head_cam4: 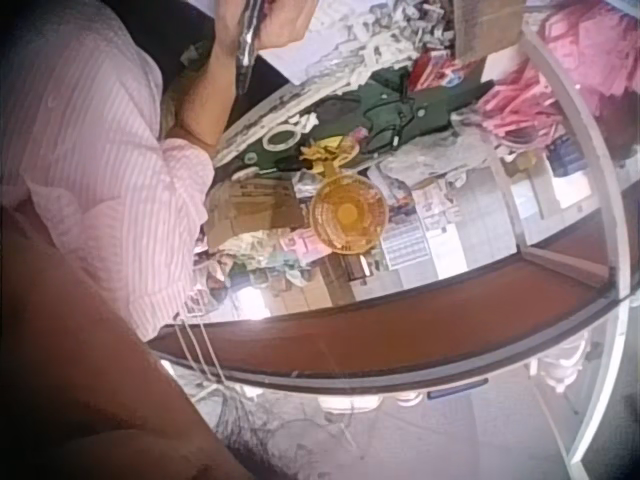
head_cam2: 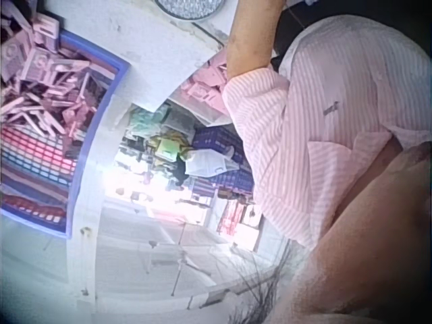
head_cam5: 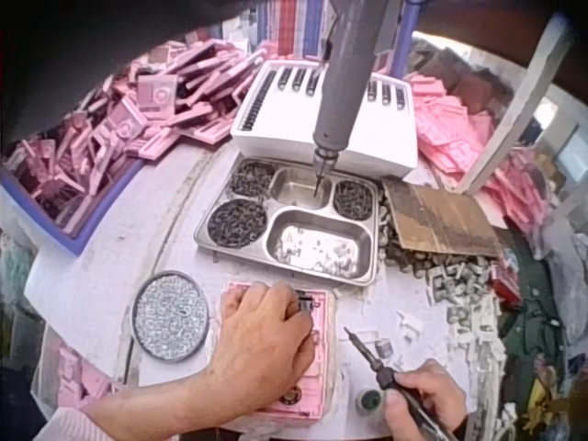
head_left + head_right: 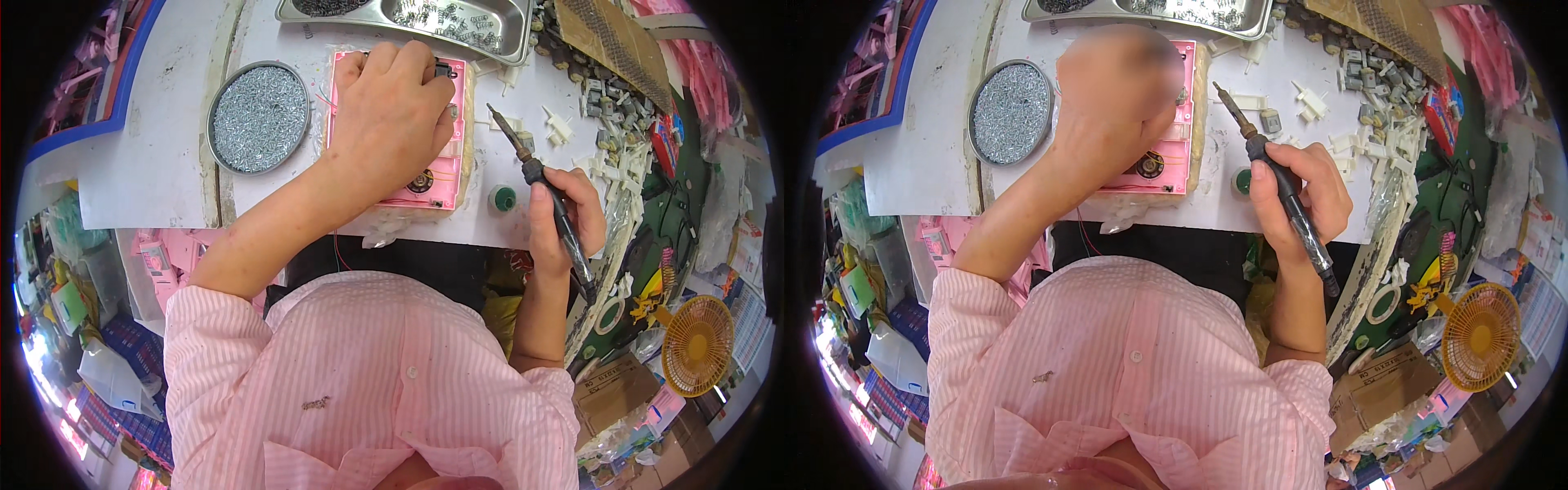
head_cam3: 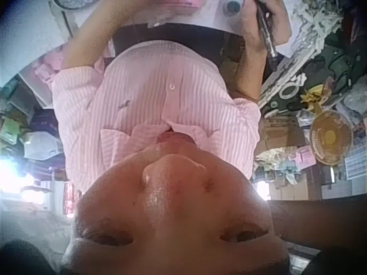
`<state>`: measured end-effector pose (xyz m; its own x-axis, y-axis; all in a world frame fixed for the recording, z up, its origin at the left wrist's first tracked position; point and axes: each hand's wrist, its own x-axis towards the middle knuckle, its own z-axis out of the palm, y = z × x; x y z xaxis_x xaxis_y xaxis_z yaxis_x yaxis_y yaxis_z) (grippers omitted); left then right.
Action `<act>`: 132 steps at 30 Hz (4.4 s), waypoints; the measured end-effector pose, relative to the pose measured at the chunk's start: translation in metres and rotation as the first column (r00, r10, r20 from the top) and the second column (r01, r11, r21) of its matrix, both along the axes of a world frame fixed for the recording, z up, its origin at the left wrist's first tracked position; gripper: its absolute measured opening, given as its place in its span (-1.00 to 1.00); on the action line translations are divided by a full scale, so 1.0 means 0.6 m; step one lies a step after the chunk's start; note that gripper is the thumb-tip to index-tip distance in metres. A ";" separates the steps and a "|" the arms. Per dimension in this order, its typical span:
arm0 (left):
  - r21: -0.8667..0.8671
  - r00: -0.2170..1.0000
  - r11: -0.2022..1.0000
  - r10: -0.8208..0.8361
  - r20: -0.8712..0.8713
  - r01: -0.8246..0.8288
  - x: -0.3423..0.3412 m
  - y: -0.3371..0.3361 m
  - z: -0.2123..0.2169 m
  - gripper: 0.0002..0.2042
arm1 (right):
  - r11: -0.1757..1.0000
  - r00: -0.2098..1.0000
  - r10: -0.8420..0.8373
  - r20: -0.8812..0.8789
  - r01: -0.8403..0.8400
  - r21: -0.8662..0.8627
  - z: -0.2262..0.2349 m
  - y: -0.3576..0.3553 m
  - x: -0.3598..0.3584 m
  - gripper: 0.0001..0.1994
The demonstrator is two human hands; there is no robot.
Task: Assembling the internal components and casing of pink toy calculators.
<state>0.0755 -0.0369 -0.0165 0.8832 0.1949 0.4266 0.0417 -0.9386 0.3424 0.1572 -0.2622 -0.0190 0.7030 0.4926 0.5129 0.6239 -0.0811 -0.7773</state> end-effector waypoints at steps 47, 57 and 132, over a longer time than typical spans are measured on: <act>-0.563 0.998 0.825 0.018 -0.063 -0.050 -0.041 0.076 0.016 -0.86 | 0.996 0.987 0.064 -0.148 -0.072 -0.052 0.036 0.116 -0.004 -0.77; -0.477 0.991 0.873 0.050 -0.125 -0.104 -0.035 0.068 -0.009 -0.84 | 0.972 0.959 0.232 -0.162 -0.232 0.022 0.006 0.085 0.000 -0.75; -0.406 0.988 0.902 0.151 -0.014 -0.144 -0.029 0.054 -0.026 -0.86 | 0.972 0.970 0.235 -0.063 -0.232 0.040 0.020 0.035 0.023 -0.78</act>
<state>0.0580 -0.0045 -0.0322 0.8243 0.4814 0.2980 0.1594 -0.7024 0.6937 0.1710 -0.2412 -0.0073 0.6038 0.6311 0.4870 0.5692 0.0865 -0.8177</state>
